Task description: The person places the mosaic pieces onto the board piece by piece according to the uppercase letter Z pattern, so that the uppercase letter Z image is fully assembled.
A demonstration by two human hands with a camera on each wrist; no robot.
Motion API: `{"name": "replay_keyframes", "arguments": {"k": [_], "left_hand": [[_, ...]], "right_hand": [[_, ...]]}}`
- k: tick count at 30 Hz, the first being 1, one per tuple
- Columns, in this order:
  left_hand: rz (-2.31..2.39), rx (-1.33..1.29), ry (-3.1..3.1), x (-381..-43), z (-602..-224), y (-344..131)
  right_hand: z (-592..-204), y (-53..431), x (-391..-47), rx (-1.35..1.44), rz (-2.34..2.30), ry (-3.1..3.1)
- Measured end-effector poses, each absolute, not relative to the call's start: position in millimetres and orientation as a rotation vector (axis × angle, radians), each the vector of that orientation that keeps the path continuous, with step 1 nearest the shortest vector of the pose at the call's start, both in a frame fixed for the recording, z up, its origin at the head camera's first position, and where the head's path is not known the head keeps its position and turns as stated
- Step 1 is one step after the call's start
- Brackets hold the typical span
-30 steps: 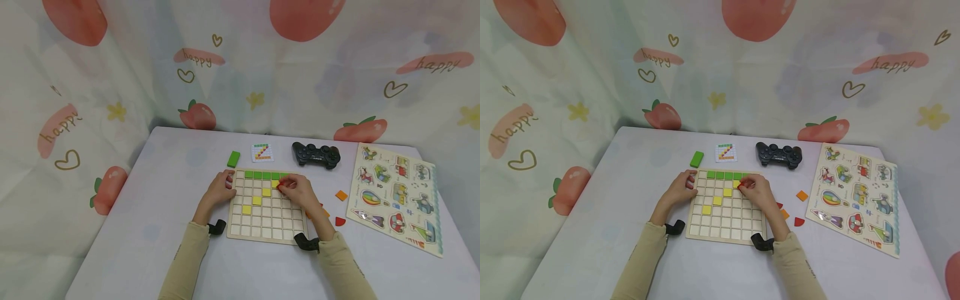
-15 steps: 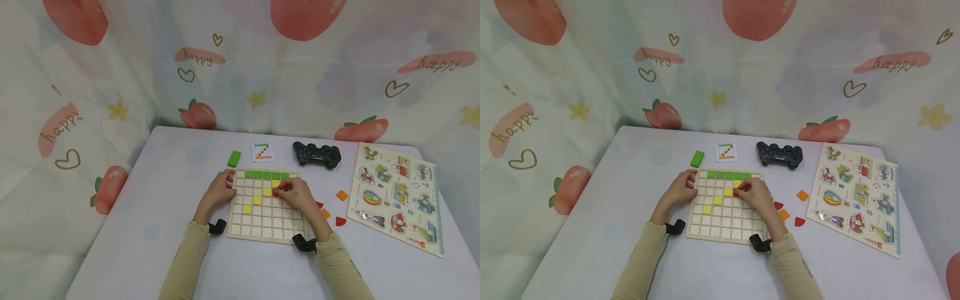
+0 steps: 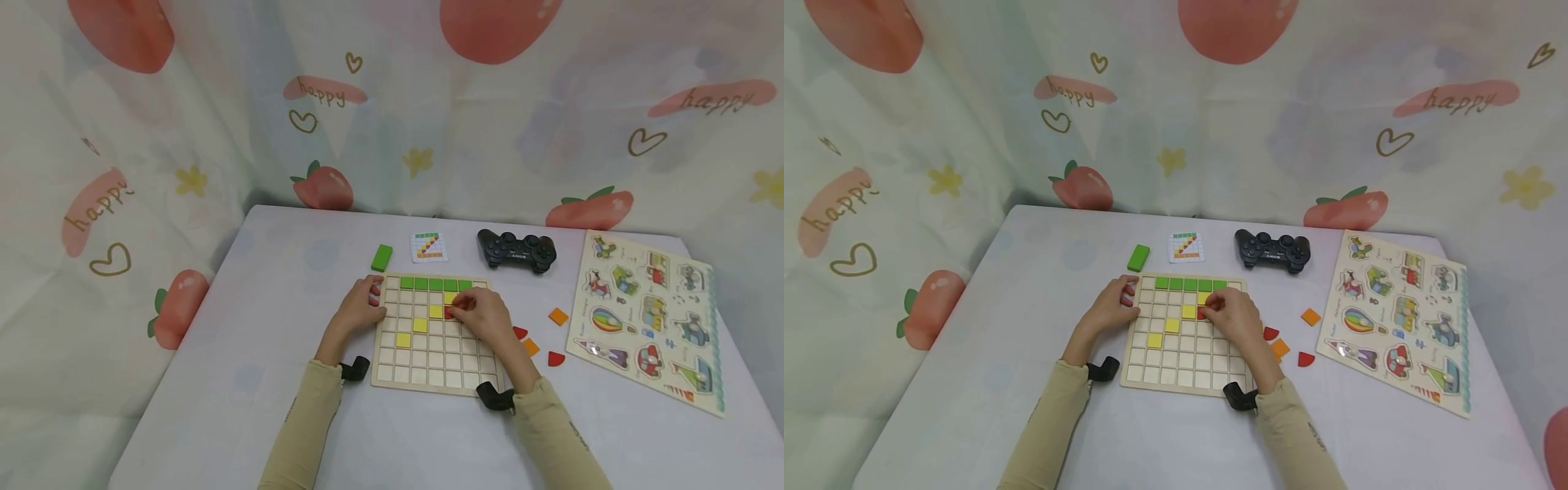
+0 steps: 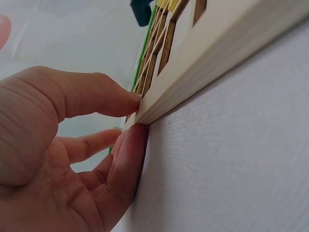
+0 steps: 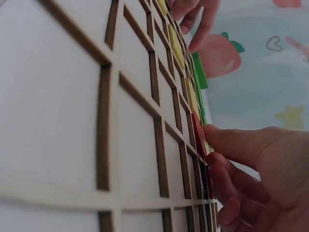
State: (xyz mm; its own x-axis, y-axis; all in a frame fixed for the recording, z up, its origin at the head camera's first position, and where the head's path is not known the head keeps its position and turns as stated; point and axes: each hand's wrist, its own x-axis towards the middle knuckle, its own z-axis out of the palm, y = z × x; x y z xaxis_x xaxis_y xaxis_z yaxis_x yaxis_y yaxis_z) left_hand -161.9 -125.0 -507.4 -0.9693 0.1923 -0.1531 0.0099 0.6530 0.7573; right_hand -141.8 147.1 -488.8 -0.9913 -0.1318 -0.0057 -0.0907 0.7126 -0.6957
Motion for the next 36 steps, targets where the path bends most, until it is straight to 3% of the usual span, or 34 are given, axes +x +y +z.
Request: {"name": "replay_keyframes", "arguments": {"k": [17, 36], "left_hand": [[1.199, 0.158, 2.642, -158.8, -506.1, -123.8], [1.211, 0.164, 2.655, -159.0, -502.7, -124.2]], "right_hand": [[-471.1, 239.3, -125.3, -0.164, -0.909, 2.695], [-473.6, 251.7, -110.2, -0.271, -0.893, 2.713]]}}
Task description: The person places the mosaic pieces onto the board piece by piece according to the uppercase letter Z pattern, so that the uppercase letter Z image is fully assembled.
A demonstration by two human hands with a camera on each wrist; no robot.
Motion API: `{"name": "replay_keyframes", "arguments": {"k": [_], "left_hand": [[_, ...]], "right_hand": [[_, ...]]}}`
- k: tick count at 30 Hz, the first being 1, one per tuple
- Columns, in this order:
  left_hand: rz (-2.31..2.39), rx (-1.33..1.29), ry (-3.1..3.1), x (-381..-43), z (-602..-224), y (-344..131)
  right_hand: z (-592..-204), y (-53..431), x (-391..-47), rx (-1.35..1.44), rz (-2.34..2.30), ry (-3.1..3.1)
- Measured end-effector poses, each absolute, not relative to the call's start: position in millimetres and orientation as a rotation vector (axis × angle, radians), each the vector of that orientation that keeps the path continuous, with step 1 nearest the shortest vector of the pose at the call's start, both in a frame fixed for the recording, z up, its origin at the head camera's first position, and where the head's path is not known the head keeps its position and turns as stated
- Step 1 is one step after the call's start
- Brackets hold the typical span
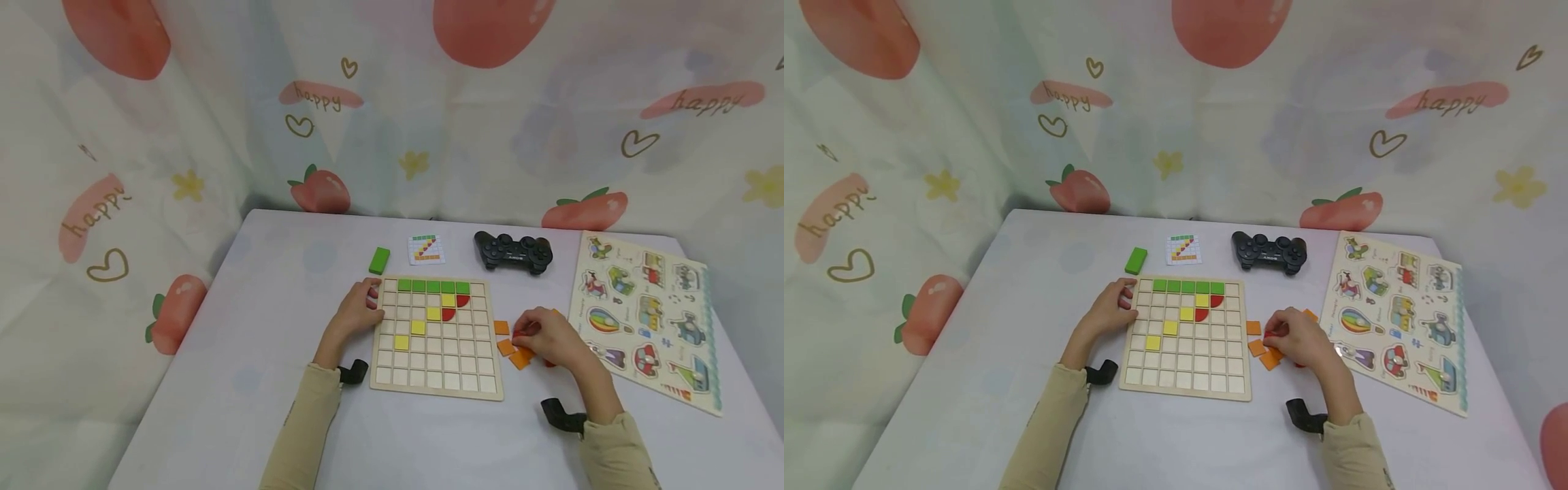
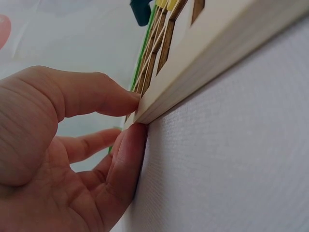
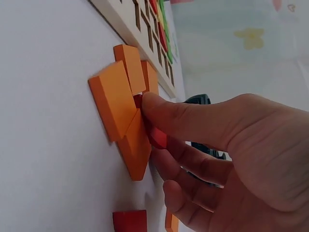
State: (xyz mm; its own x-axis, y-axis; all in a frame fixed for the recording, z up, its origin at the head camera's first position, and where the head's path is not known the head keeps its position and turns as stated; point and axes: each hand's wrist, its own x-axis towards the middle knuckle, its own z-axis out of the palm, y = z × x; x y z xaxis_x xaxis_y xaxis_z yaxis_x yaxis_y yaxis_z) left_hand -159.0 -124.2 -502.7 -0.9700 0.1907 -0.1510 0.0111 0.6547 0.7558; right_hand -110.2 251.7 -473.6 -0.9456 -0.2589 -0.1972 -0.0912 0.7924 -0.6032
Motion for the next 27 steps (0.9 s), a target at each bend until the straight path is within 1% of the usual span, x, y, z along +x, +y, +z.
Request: {"name": "replay_keyframes", "arguments": {"k": [8, 11, 16, 20, 27], "left_hand": [[1.21, 0.162, 2.641, -159.8, -503.3, -125.2], [1.215, 0.172, 2.649, -160.5, -504.1, -125.3], [1.221, 0.173, 2.655, -161.1, -504.5, -125.6], [1.215, 0.157, 2.661, -160.7, -504.4, -125.2], [1.212, 0.208, 2.636, -162.4, -506.5, -128.5]], "right_hand": [[-467.8, 256.1, -110.4, -0.281, -1.039, 2.637], [-465.8, 250.7, -112.3, -0.298, -1.099, 2.666], [-465.1, 223.9, -119.6, -0.337, -1.222, 2.658], [-471.8, 195.2, -124.8, -0.385, -1.31, 2.611], [-483.6, 156.5, -130.9, -0.591, -1.366, 2.568]]}}
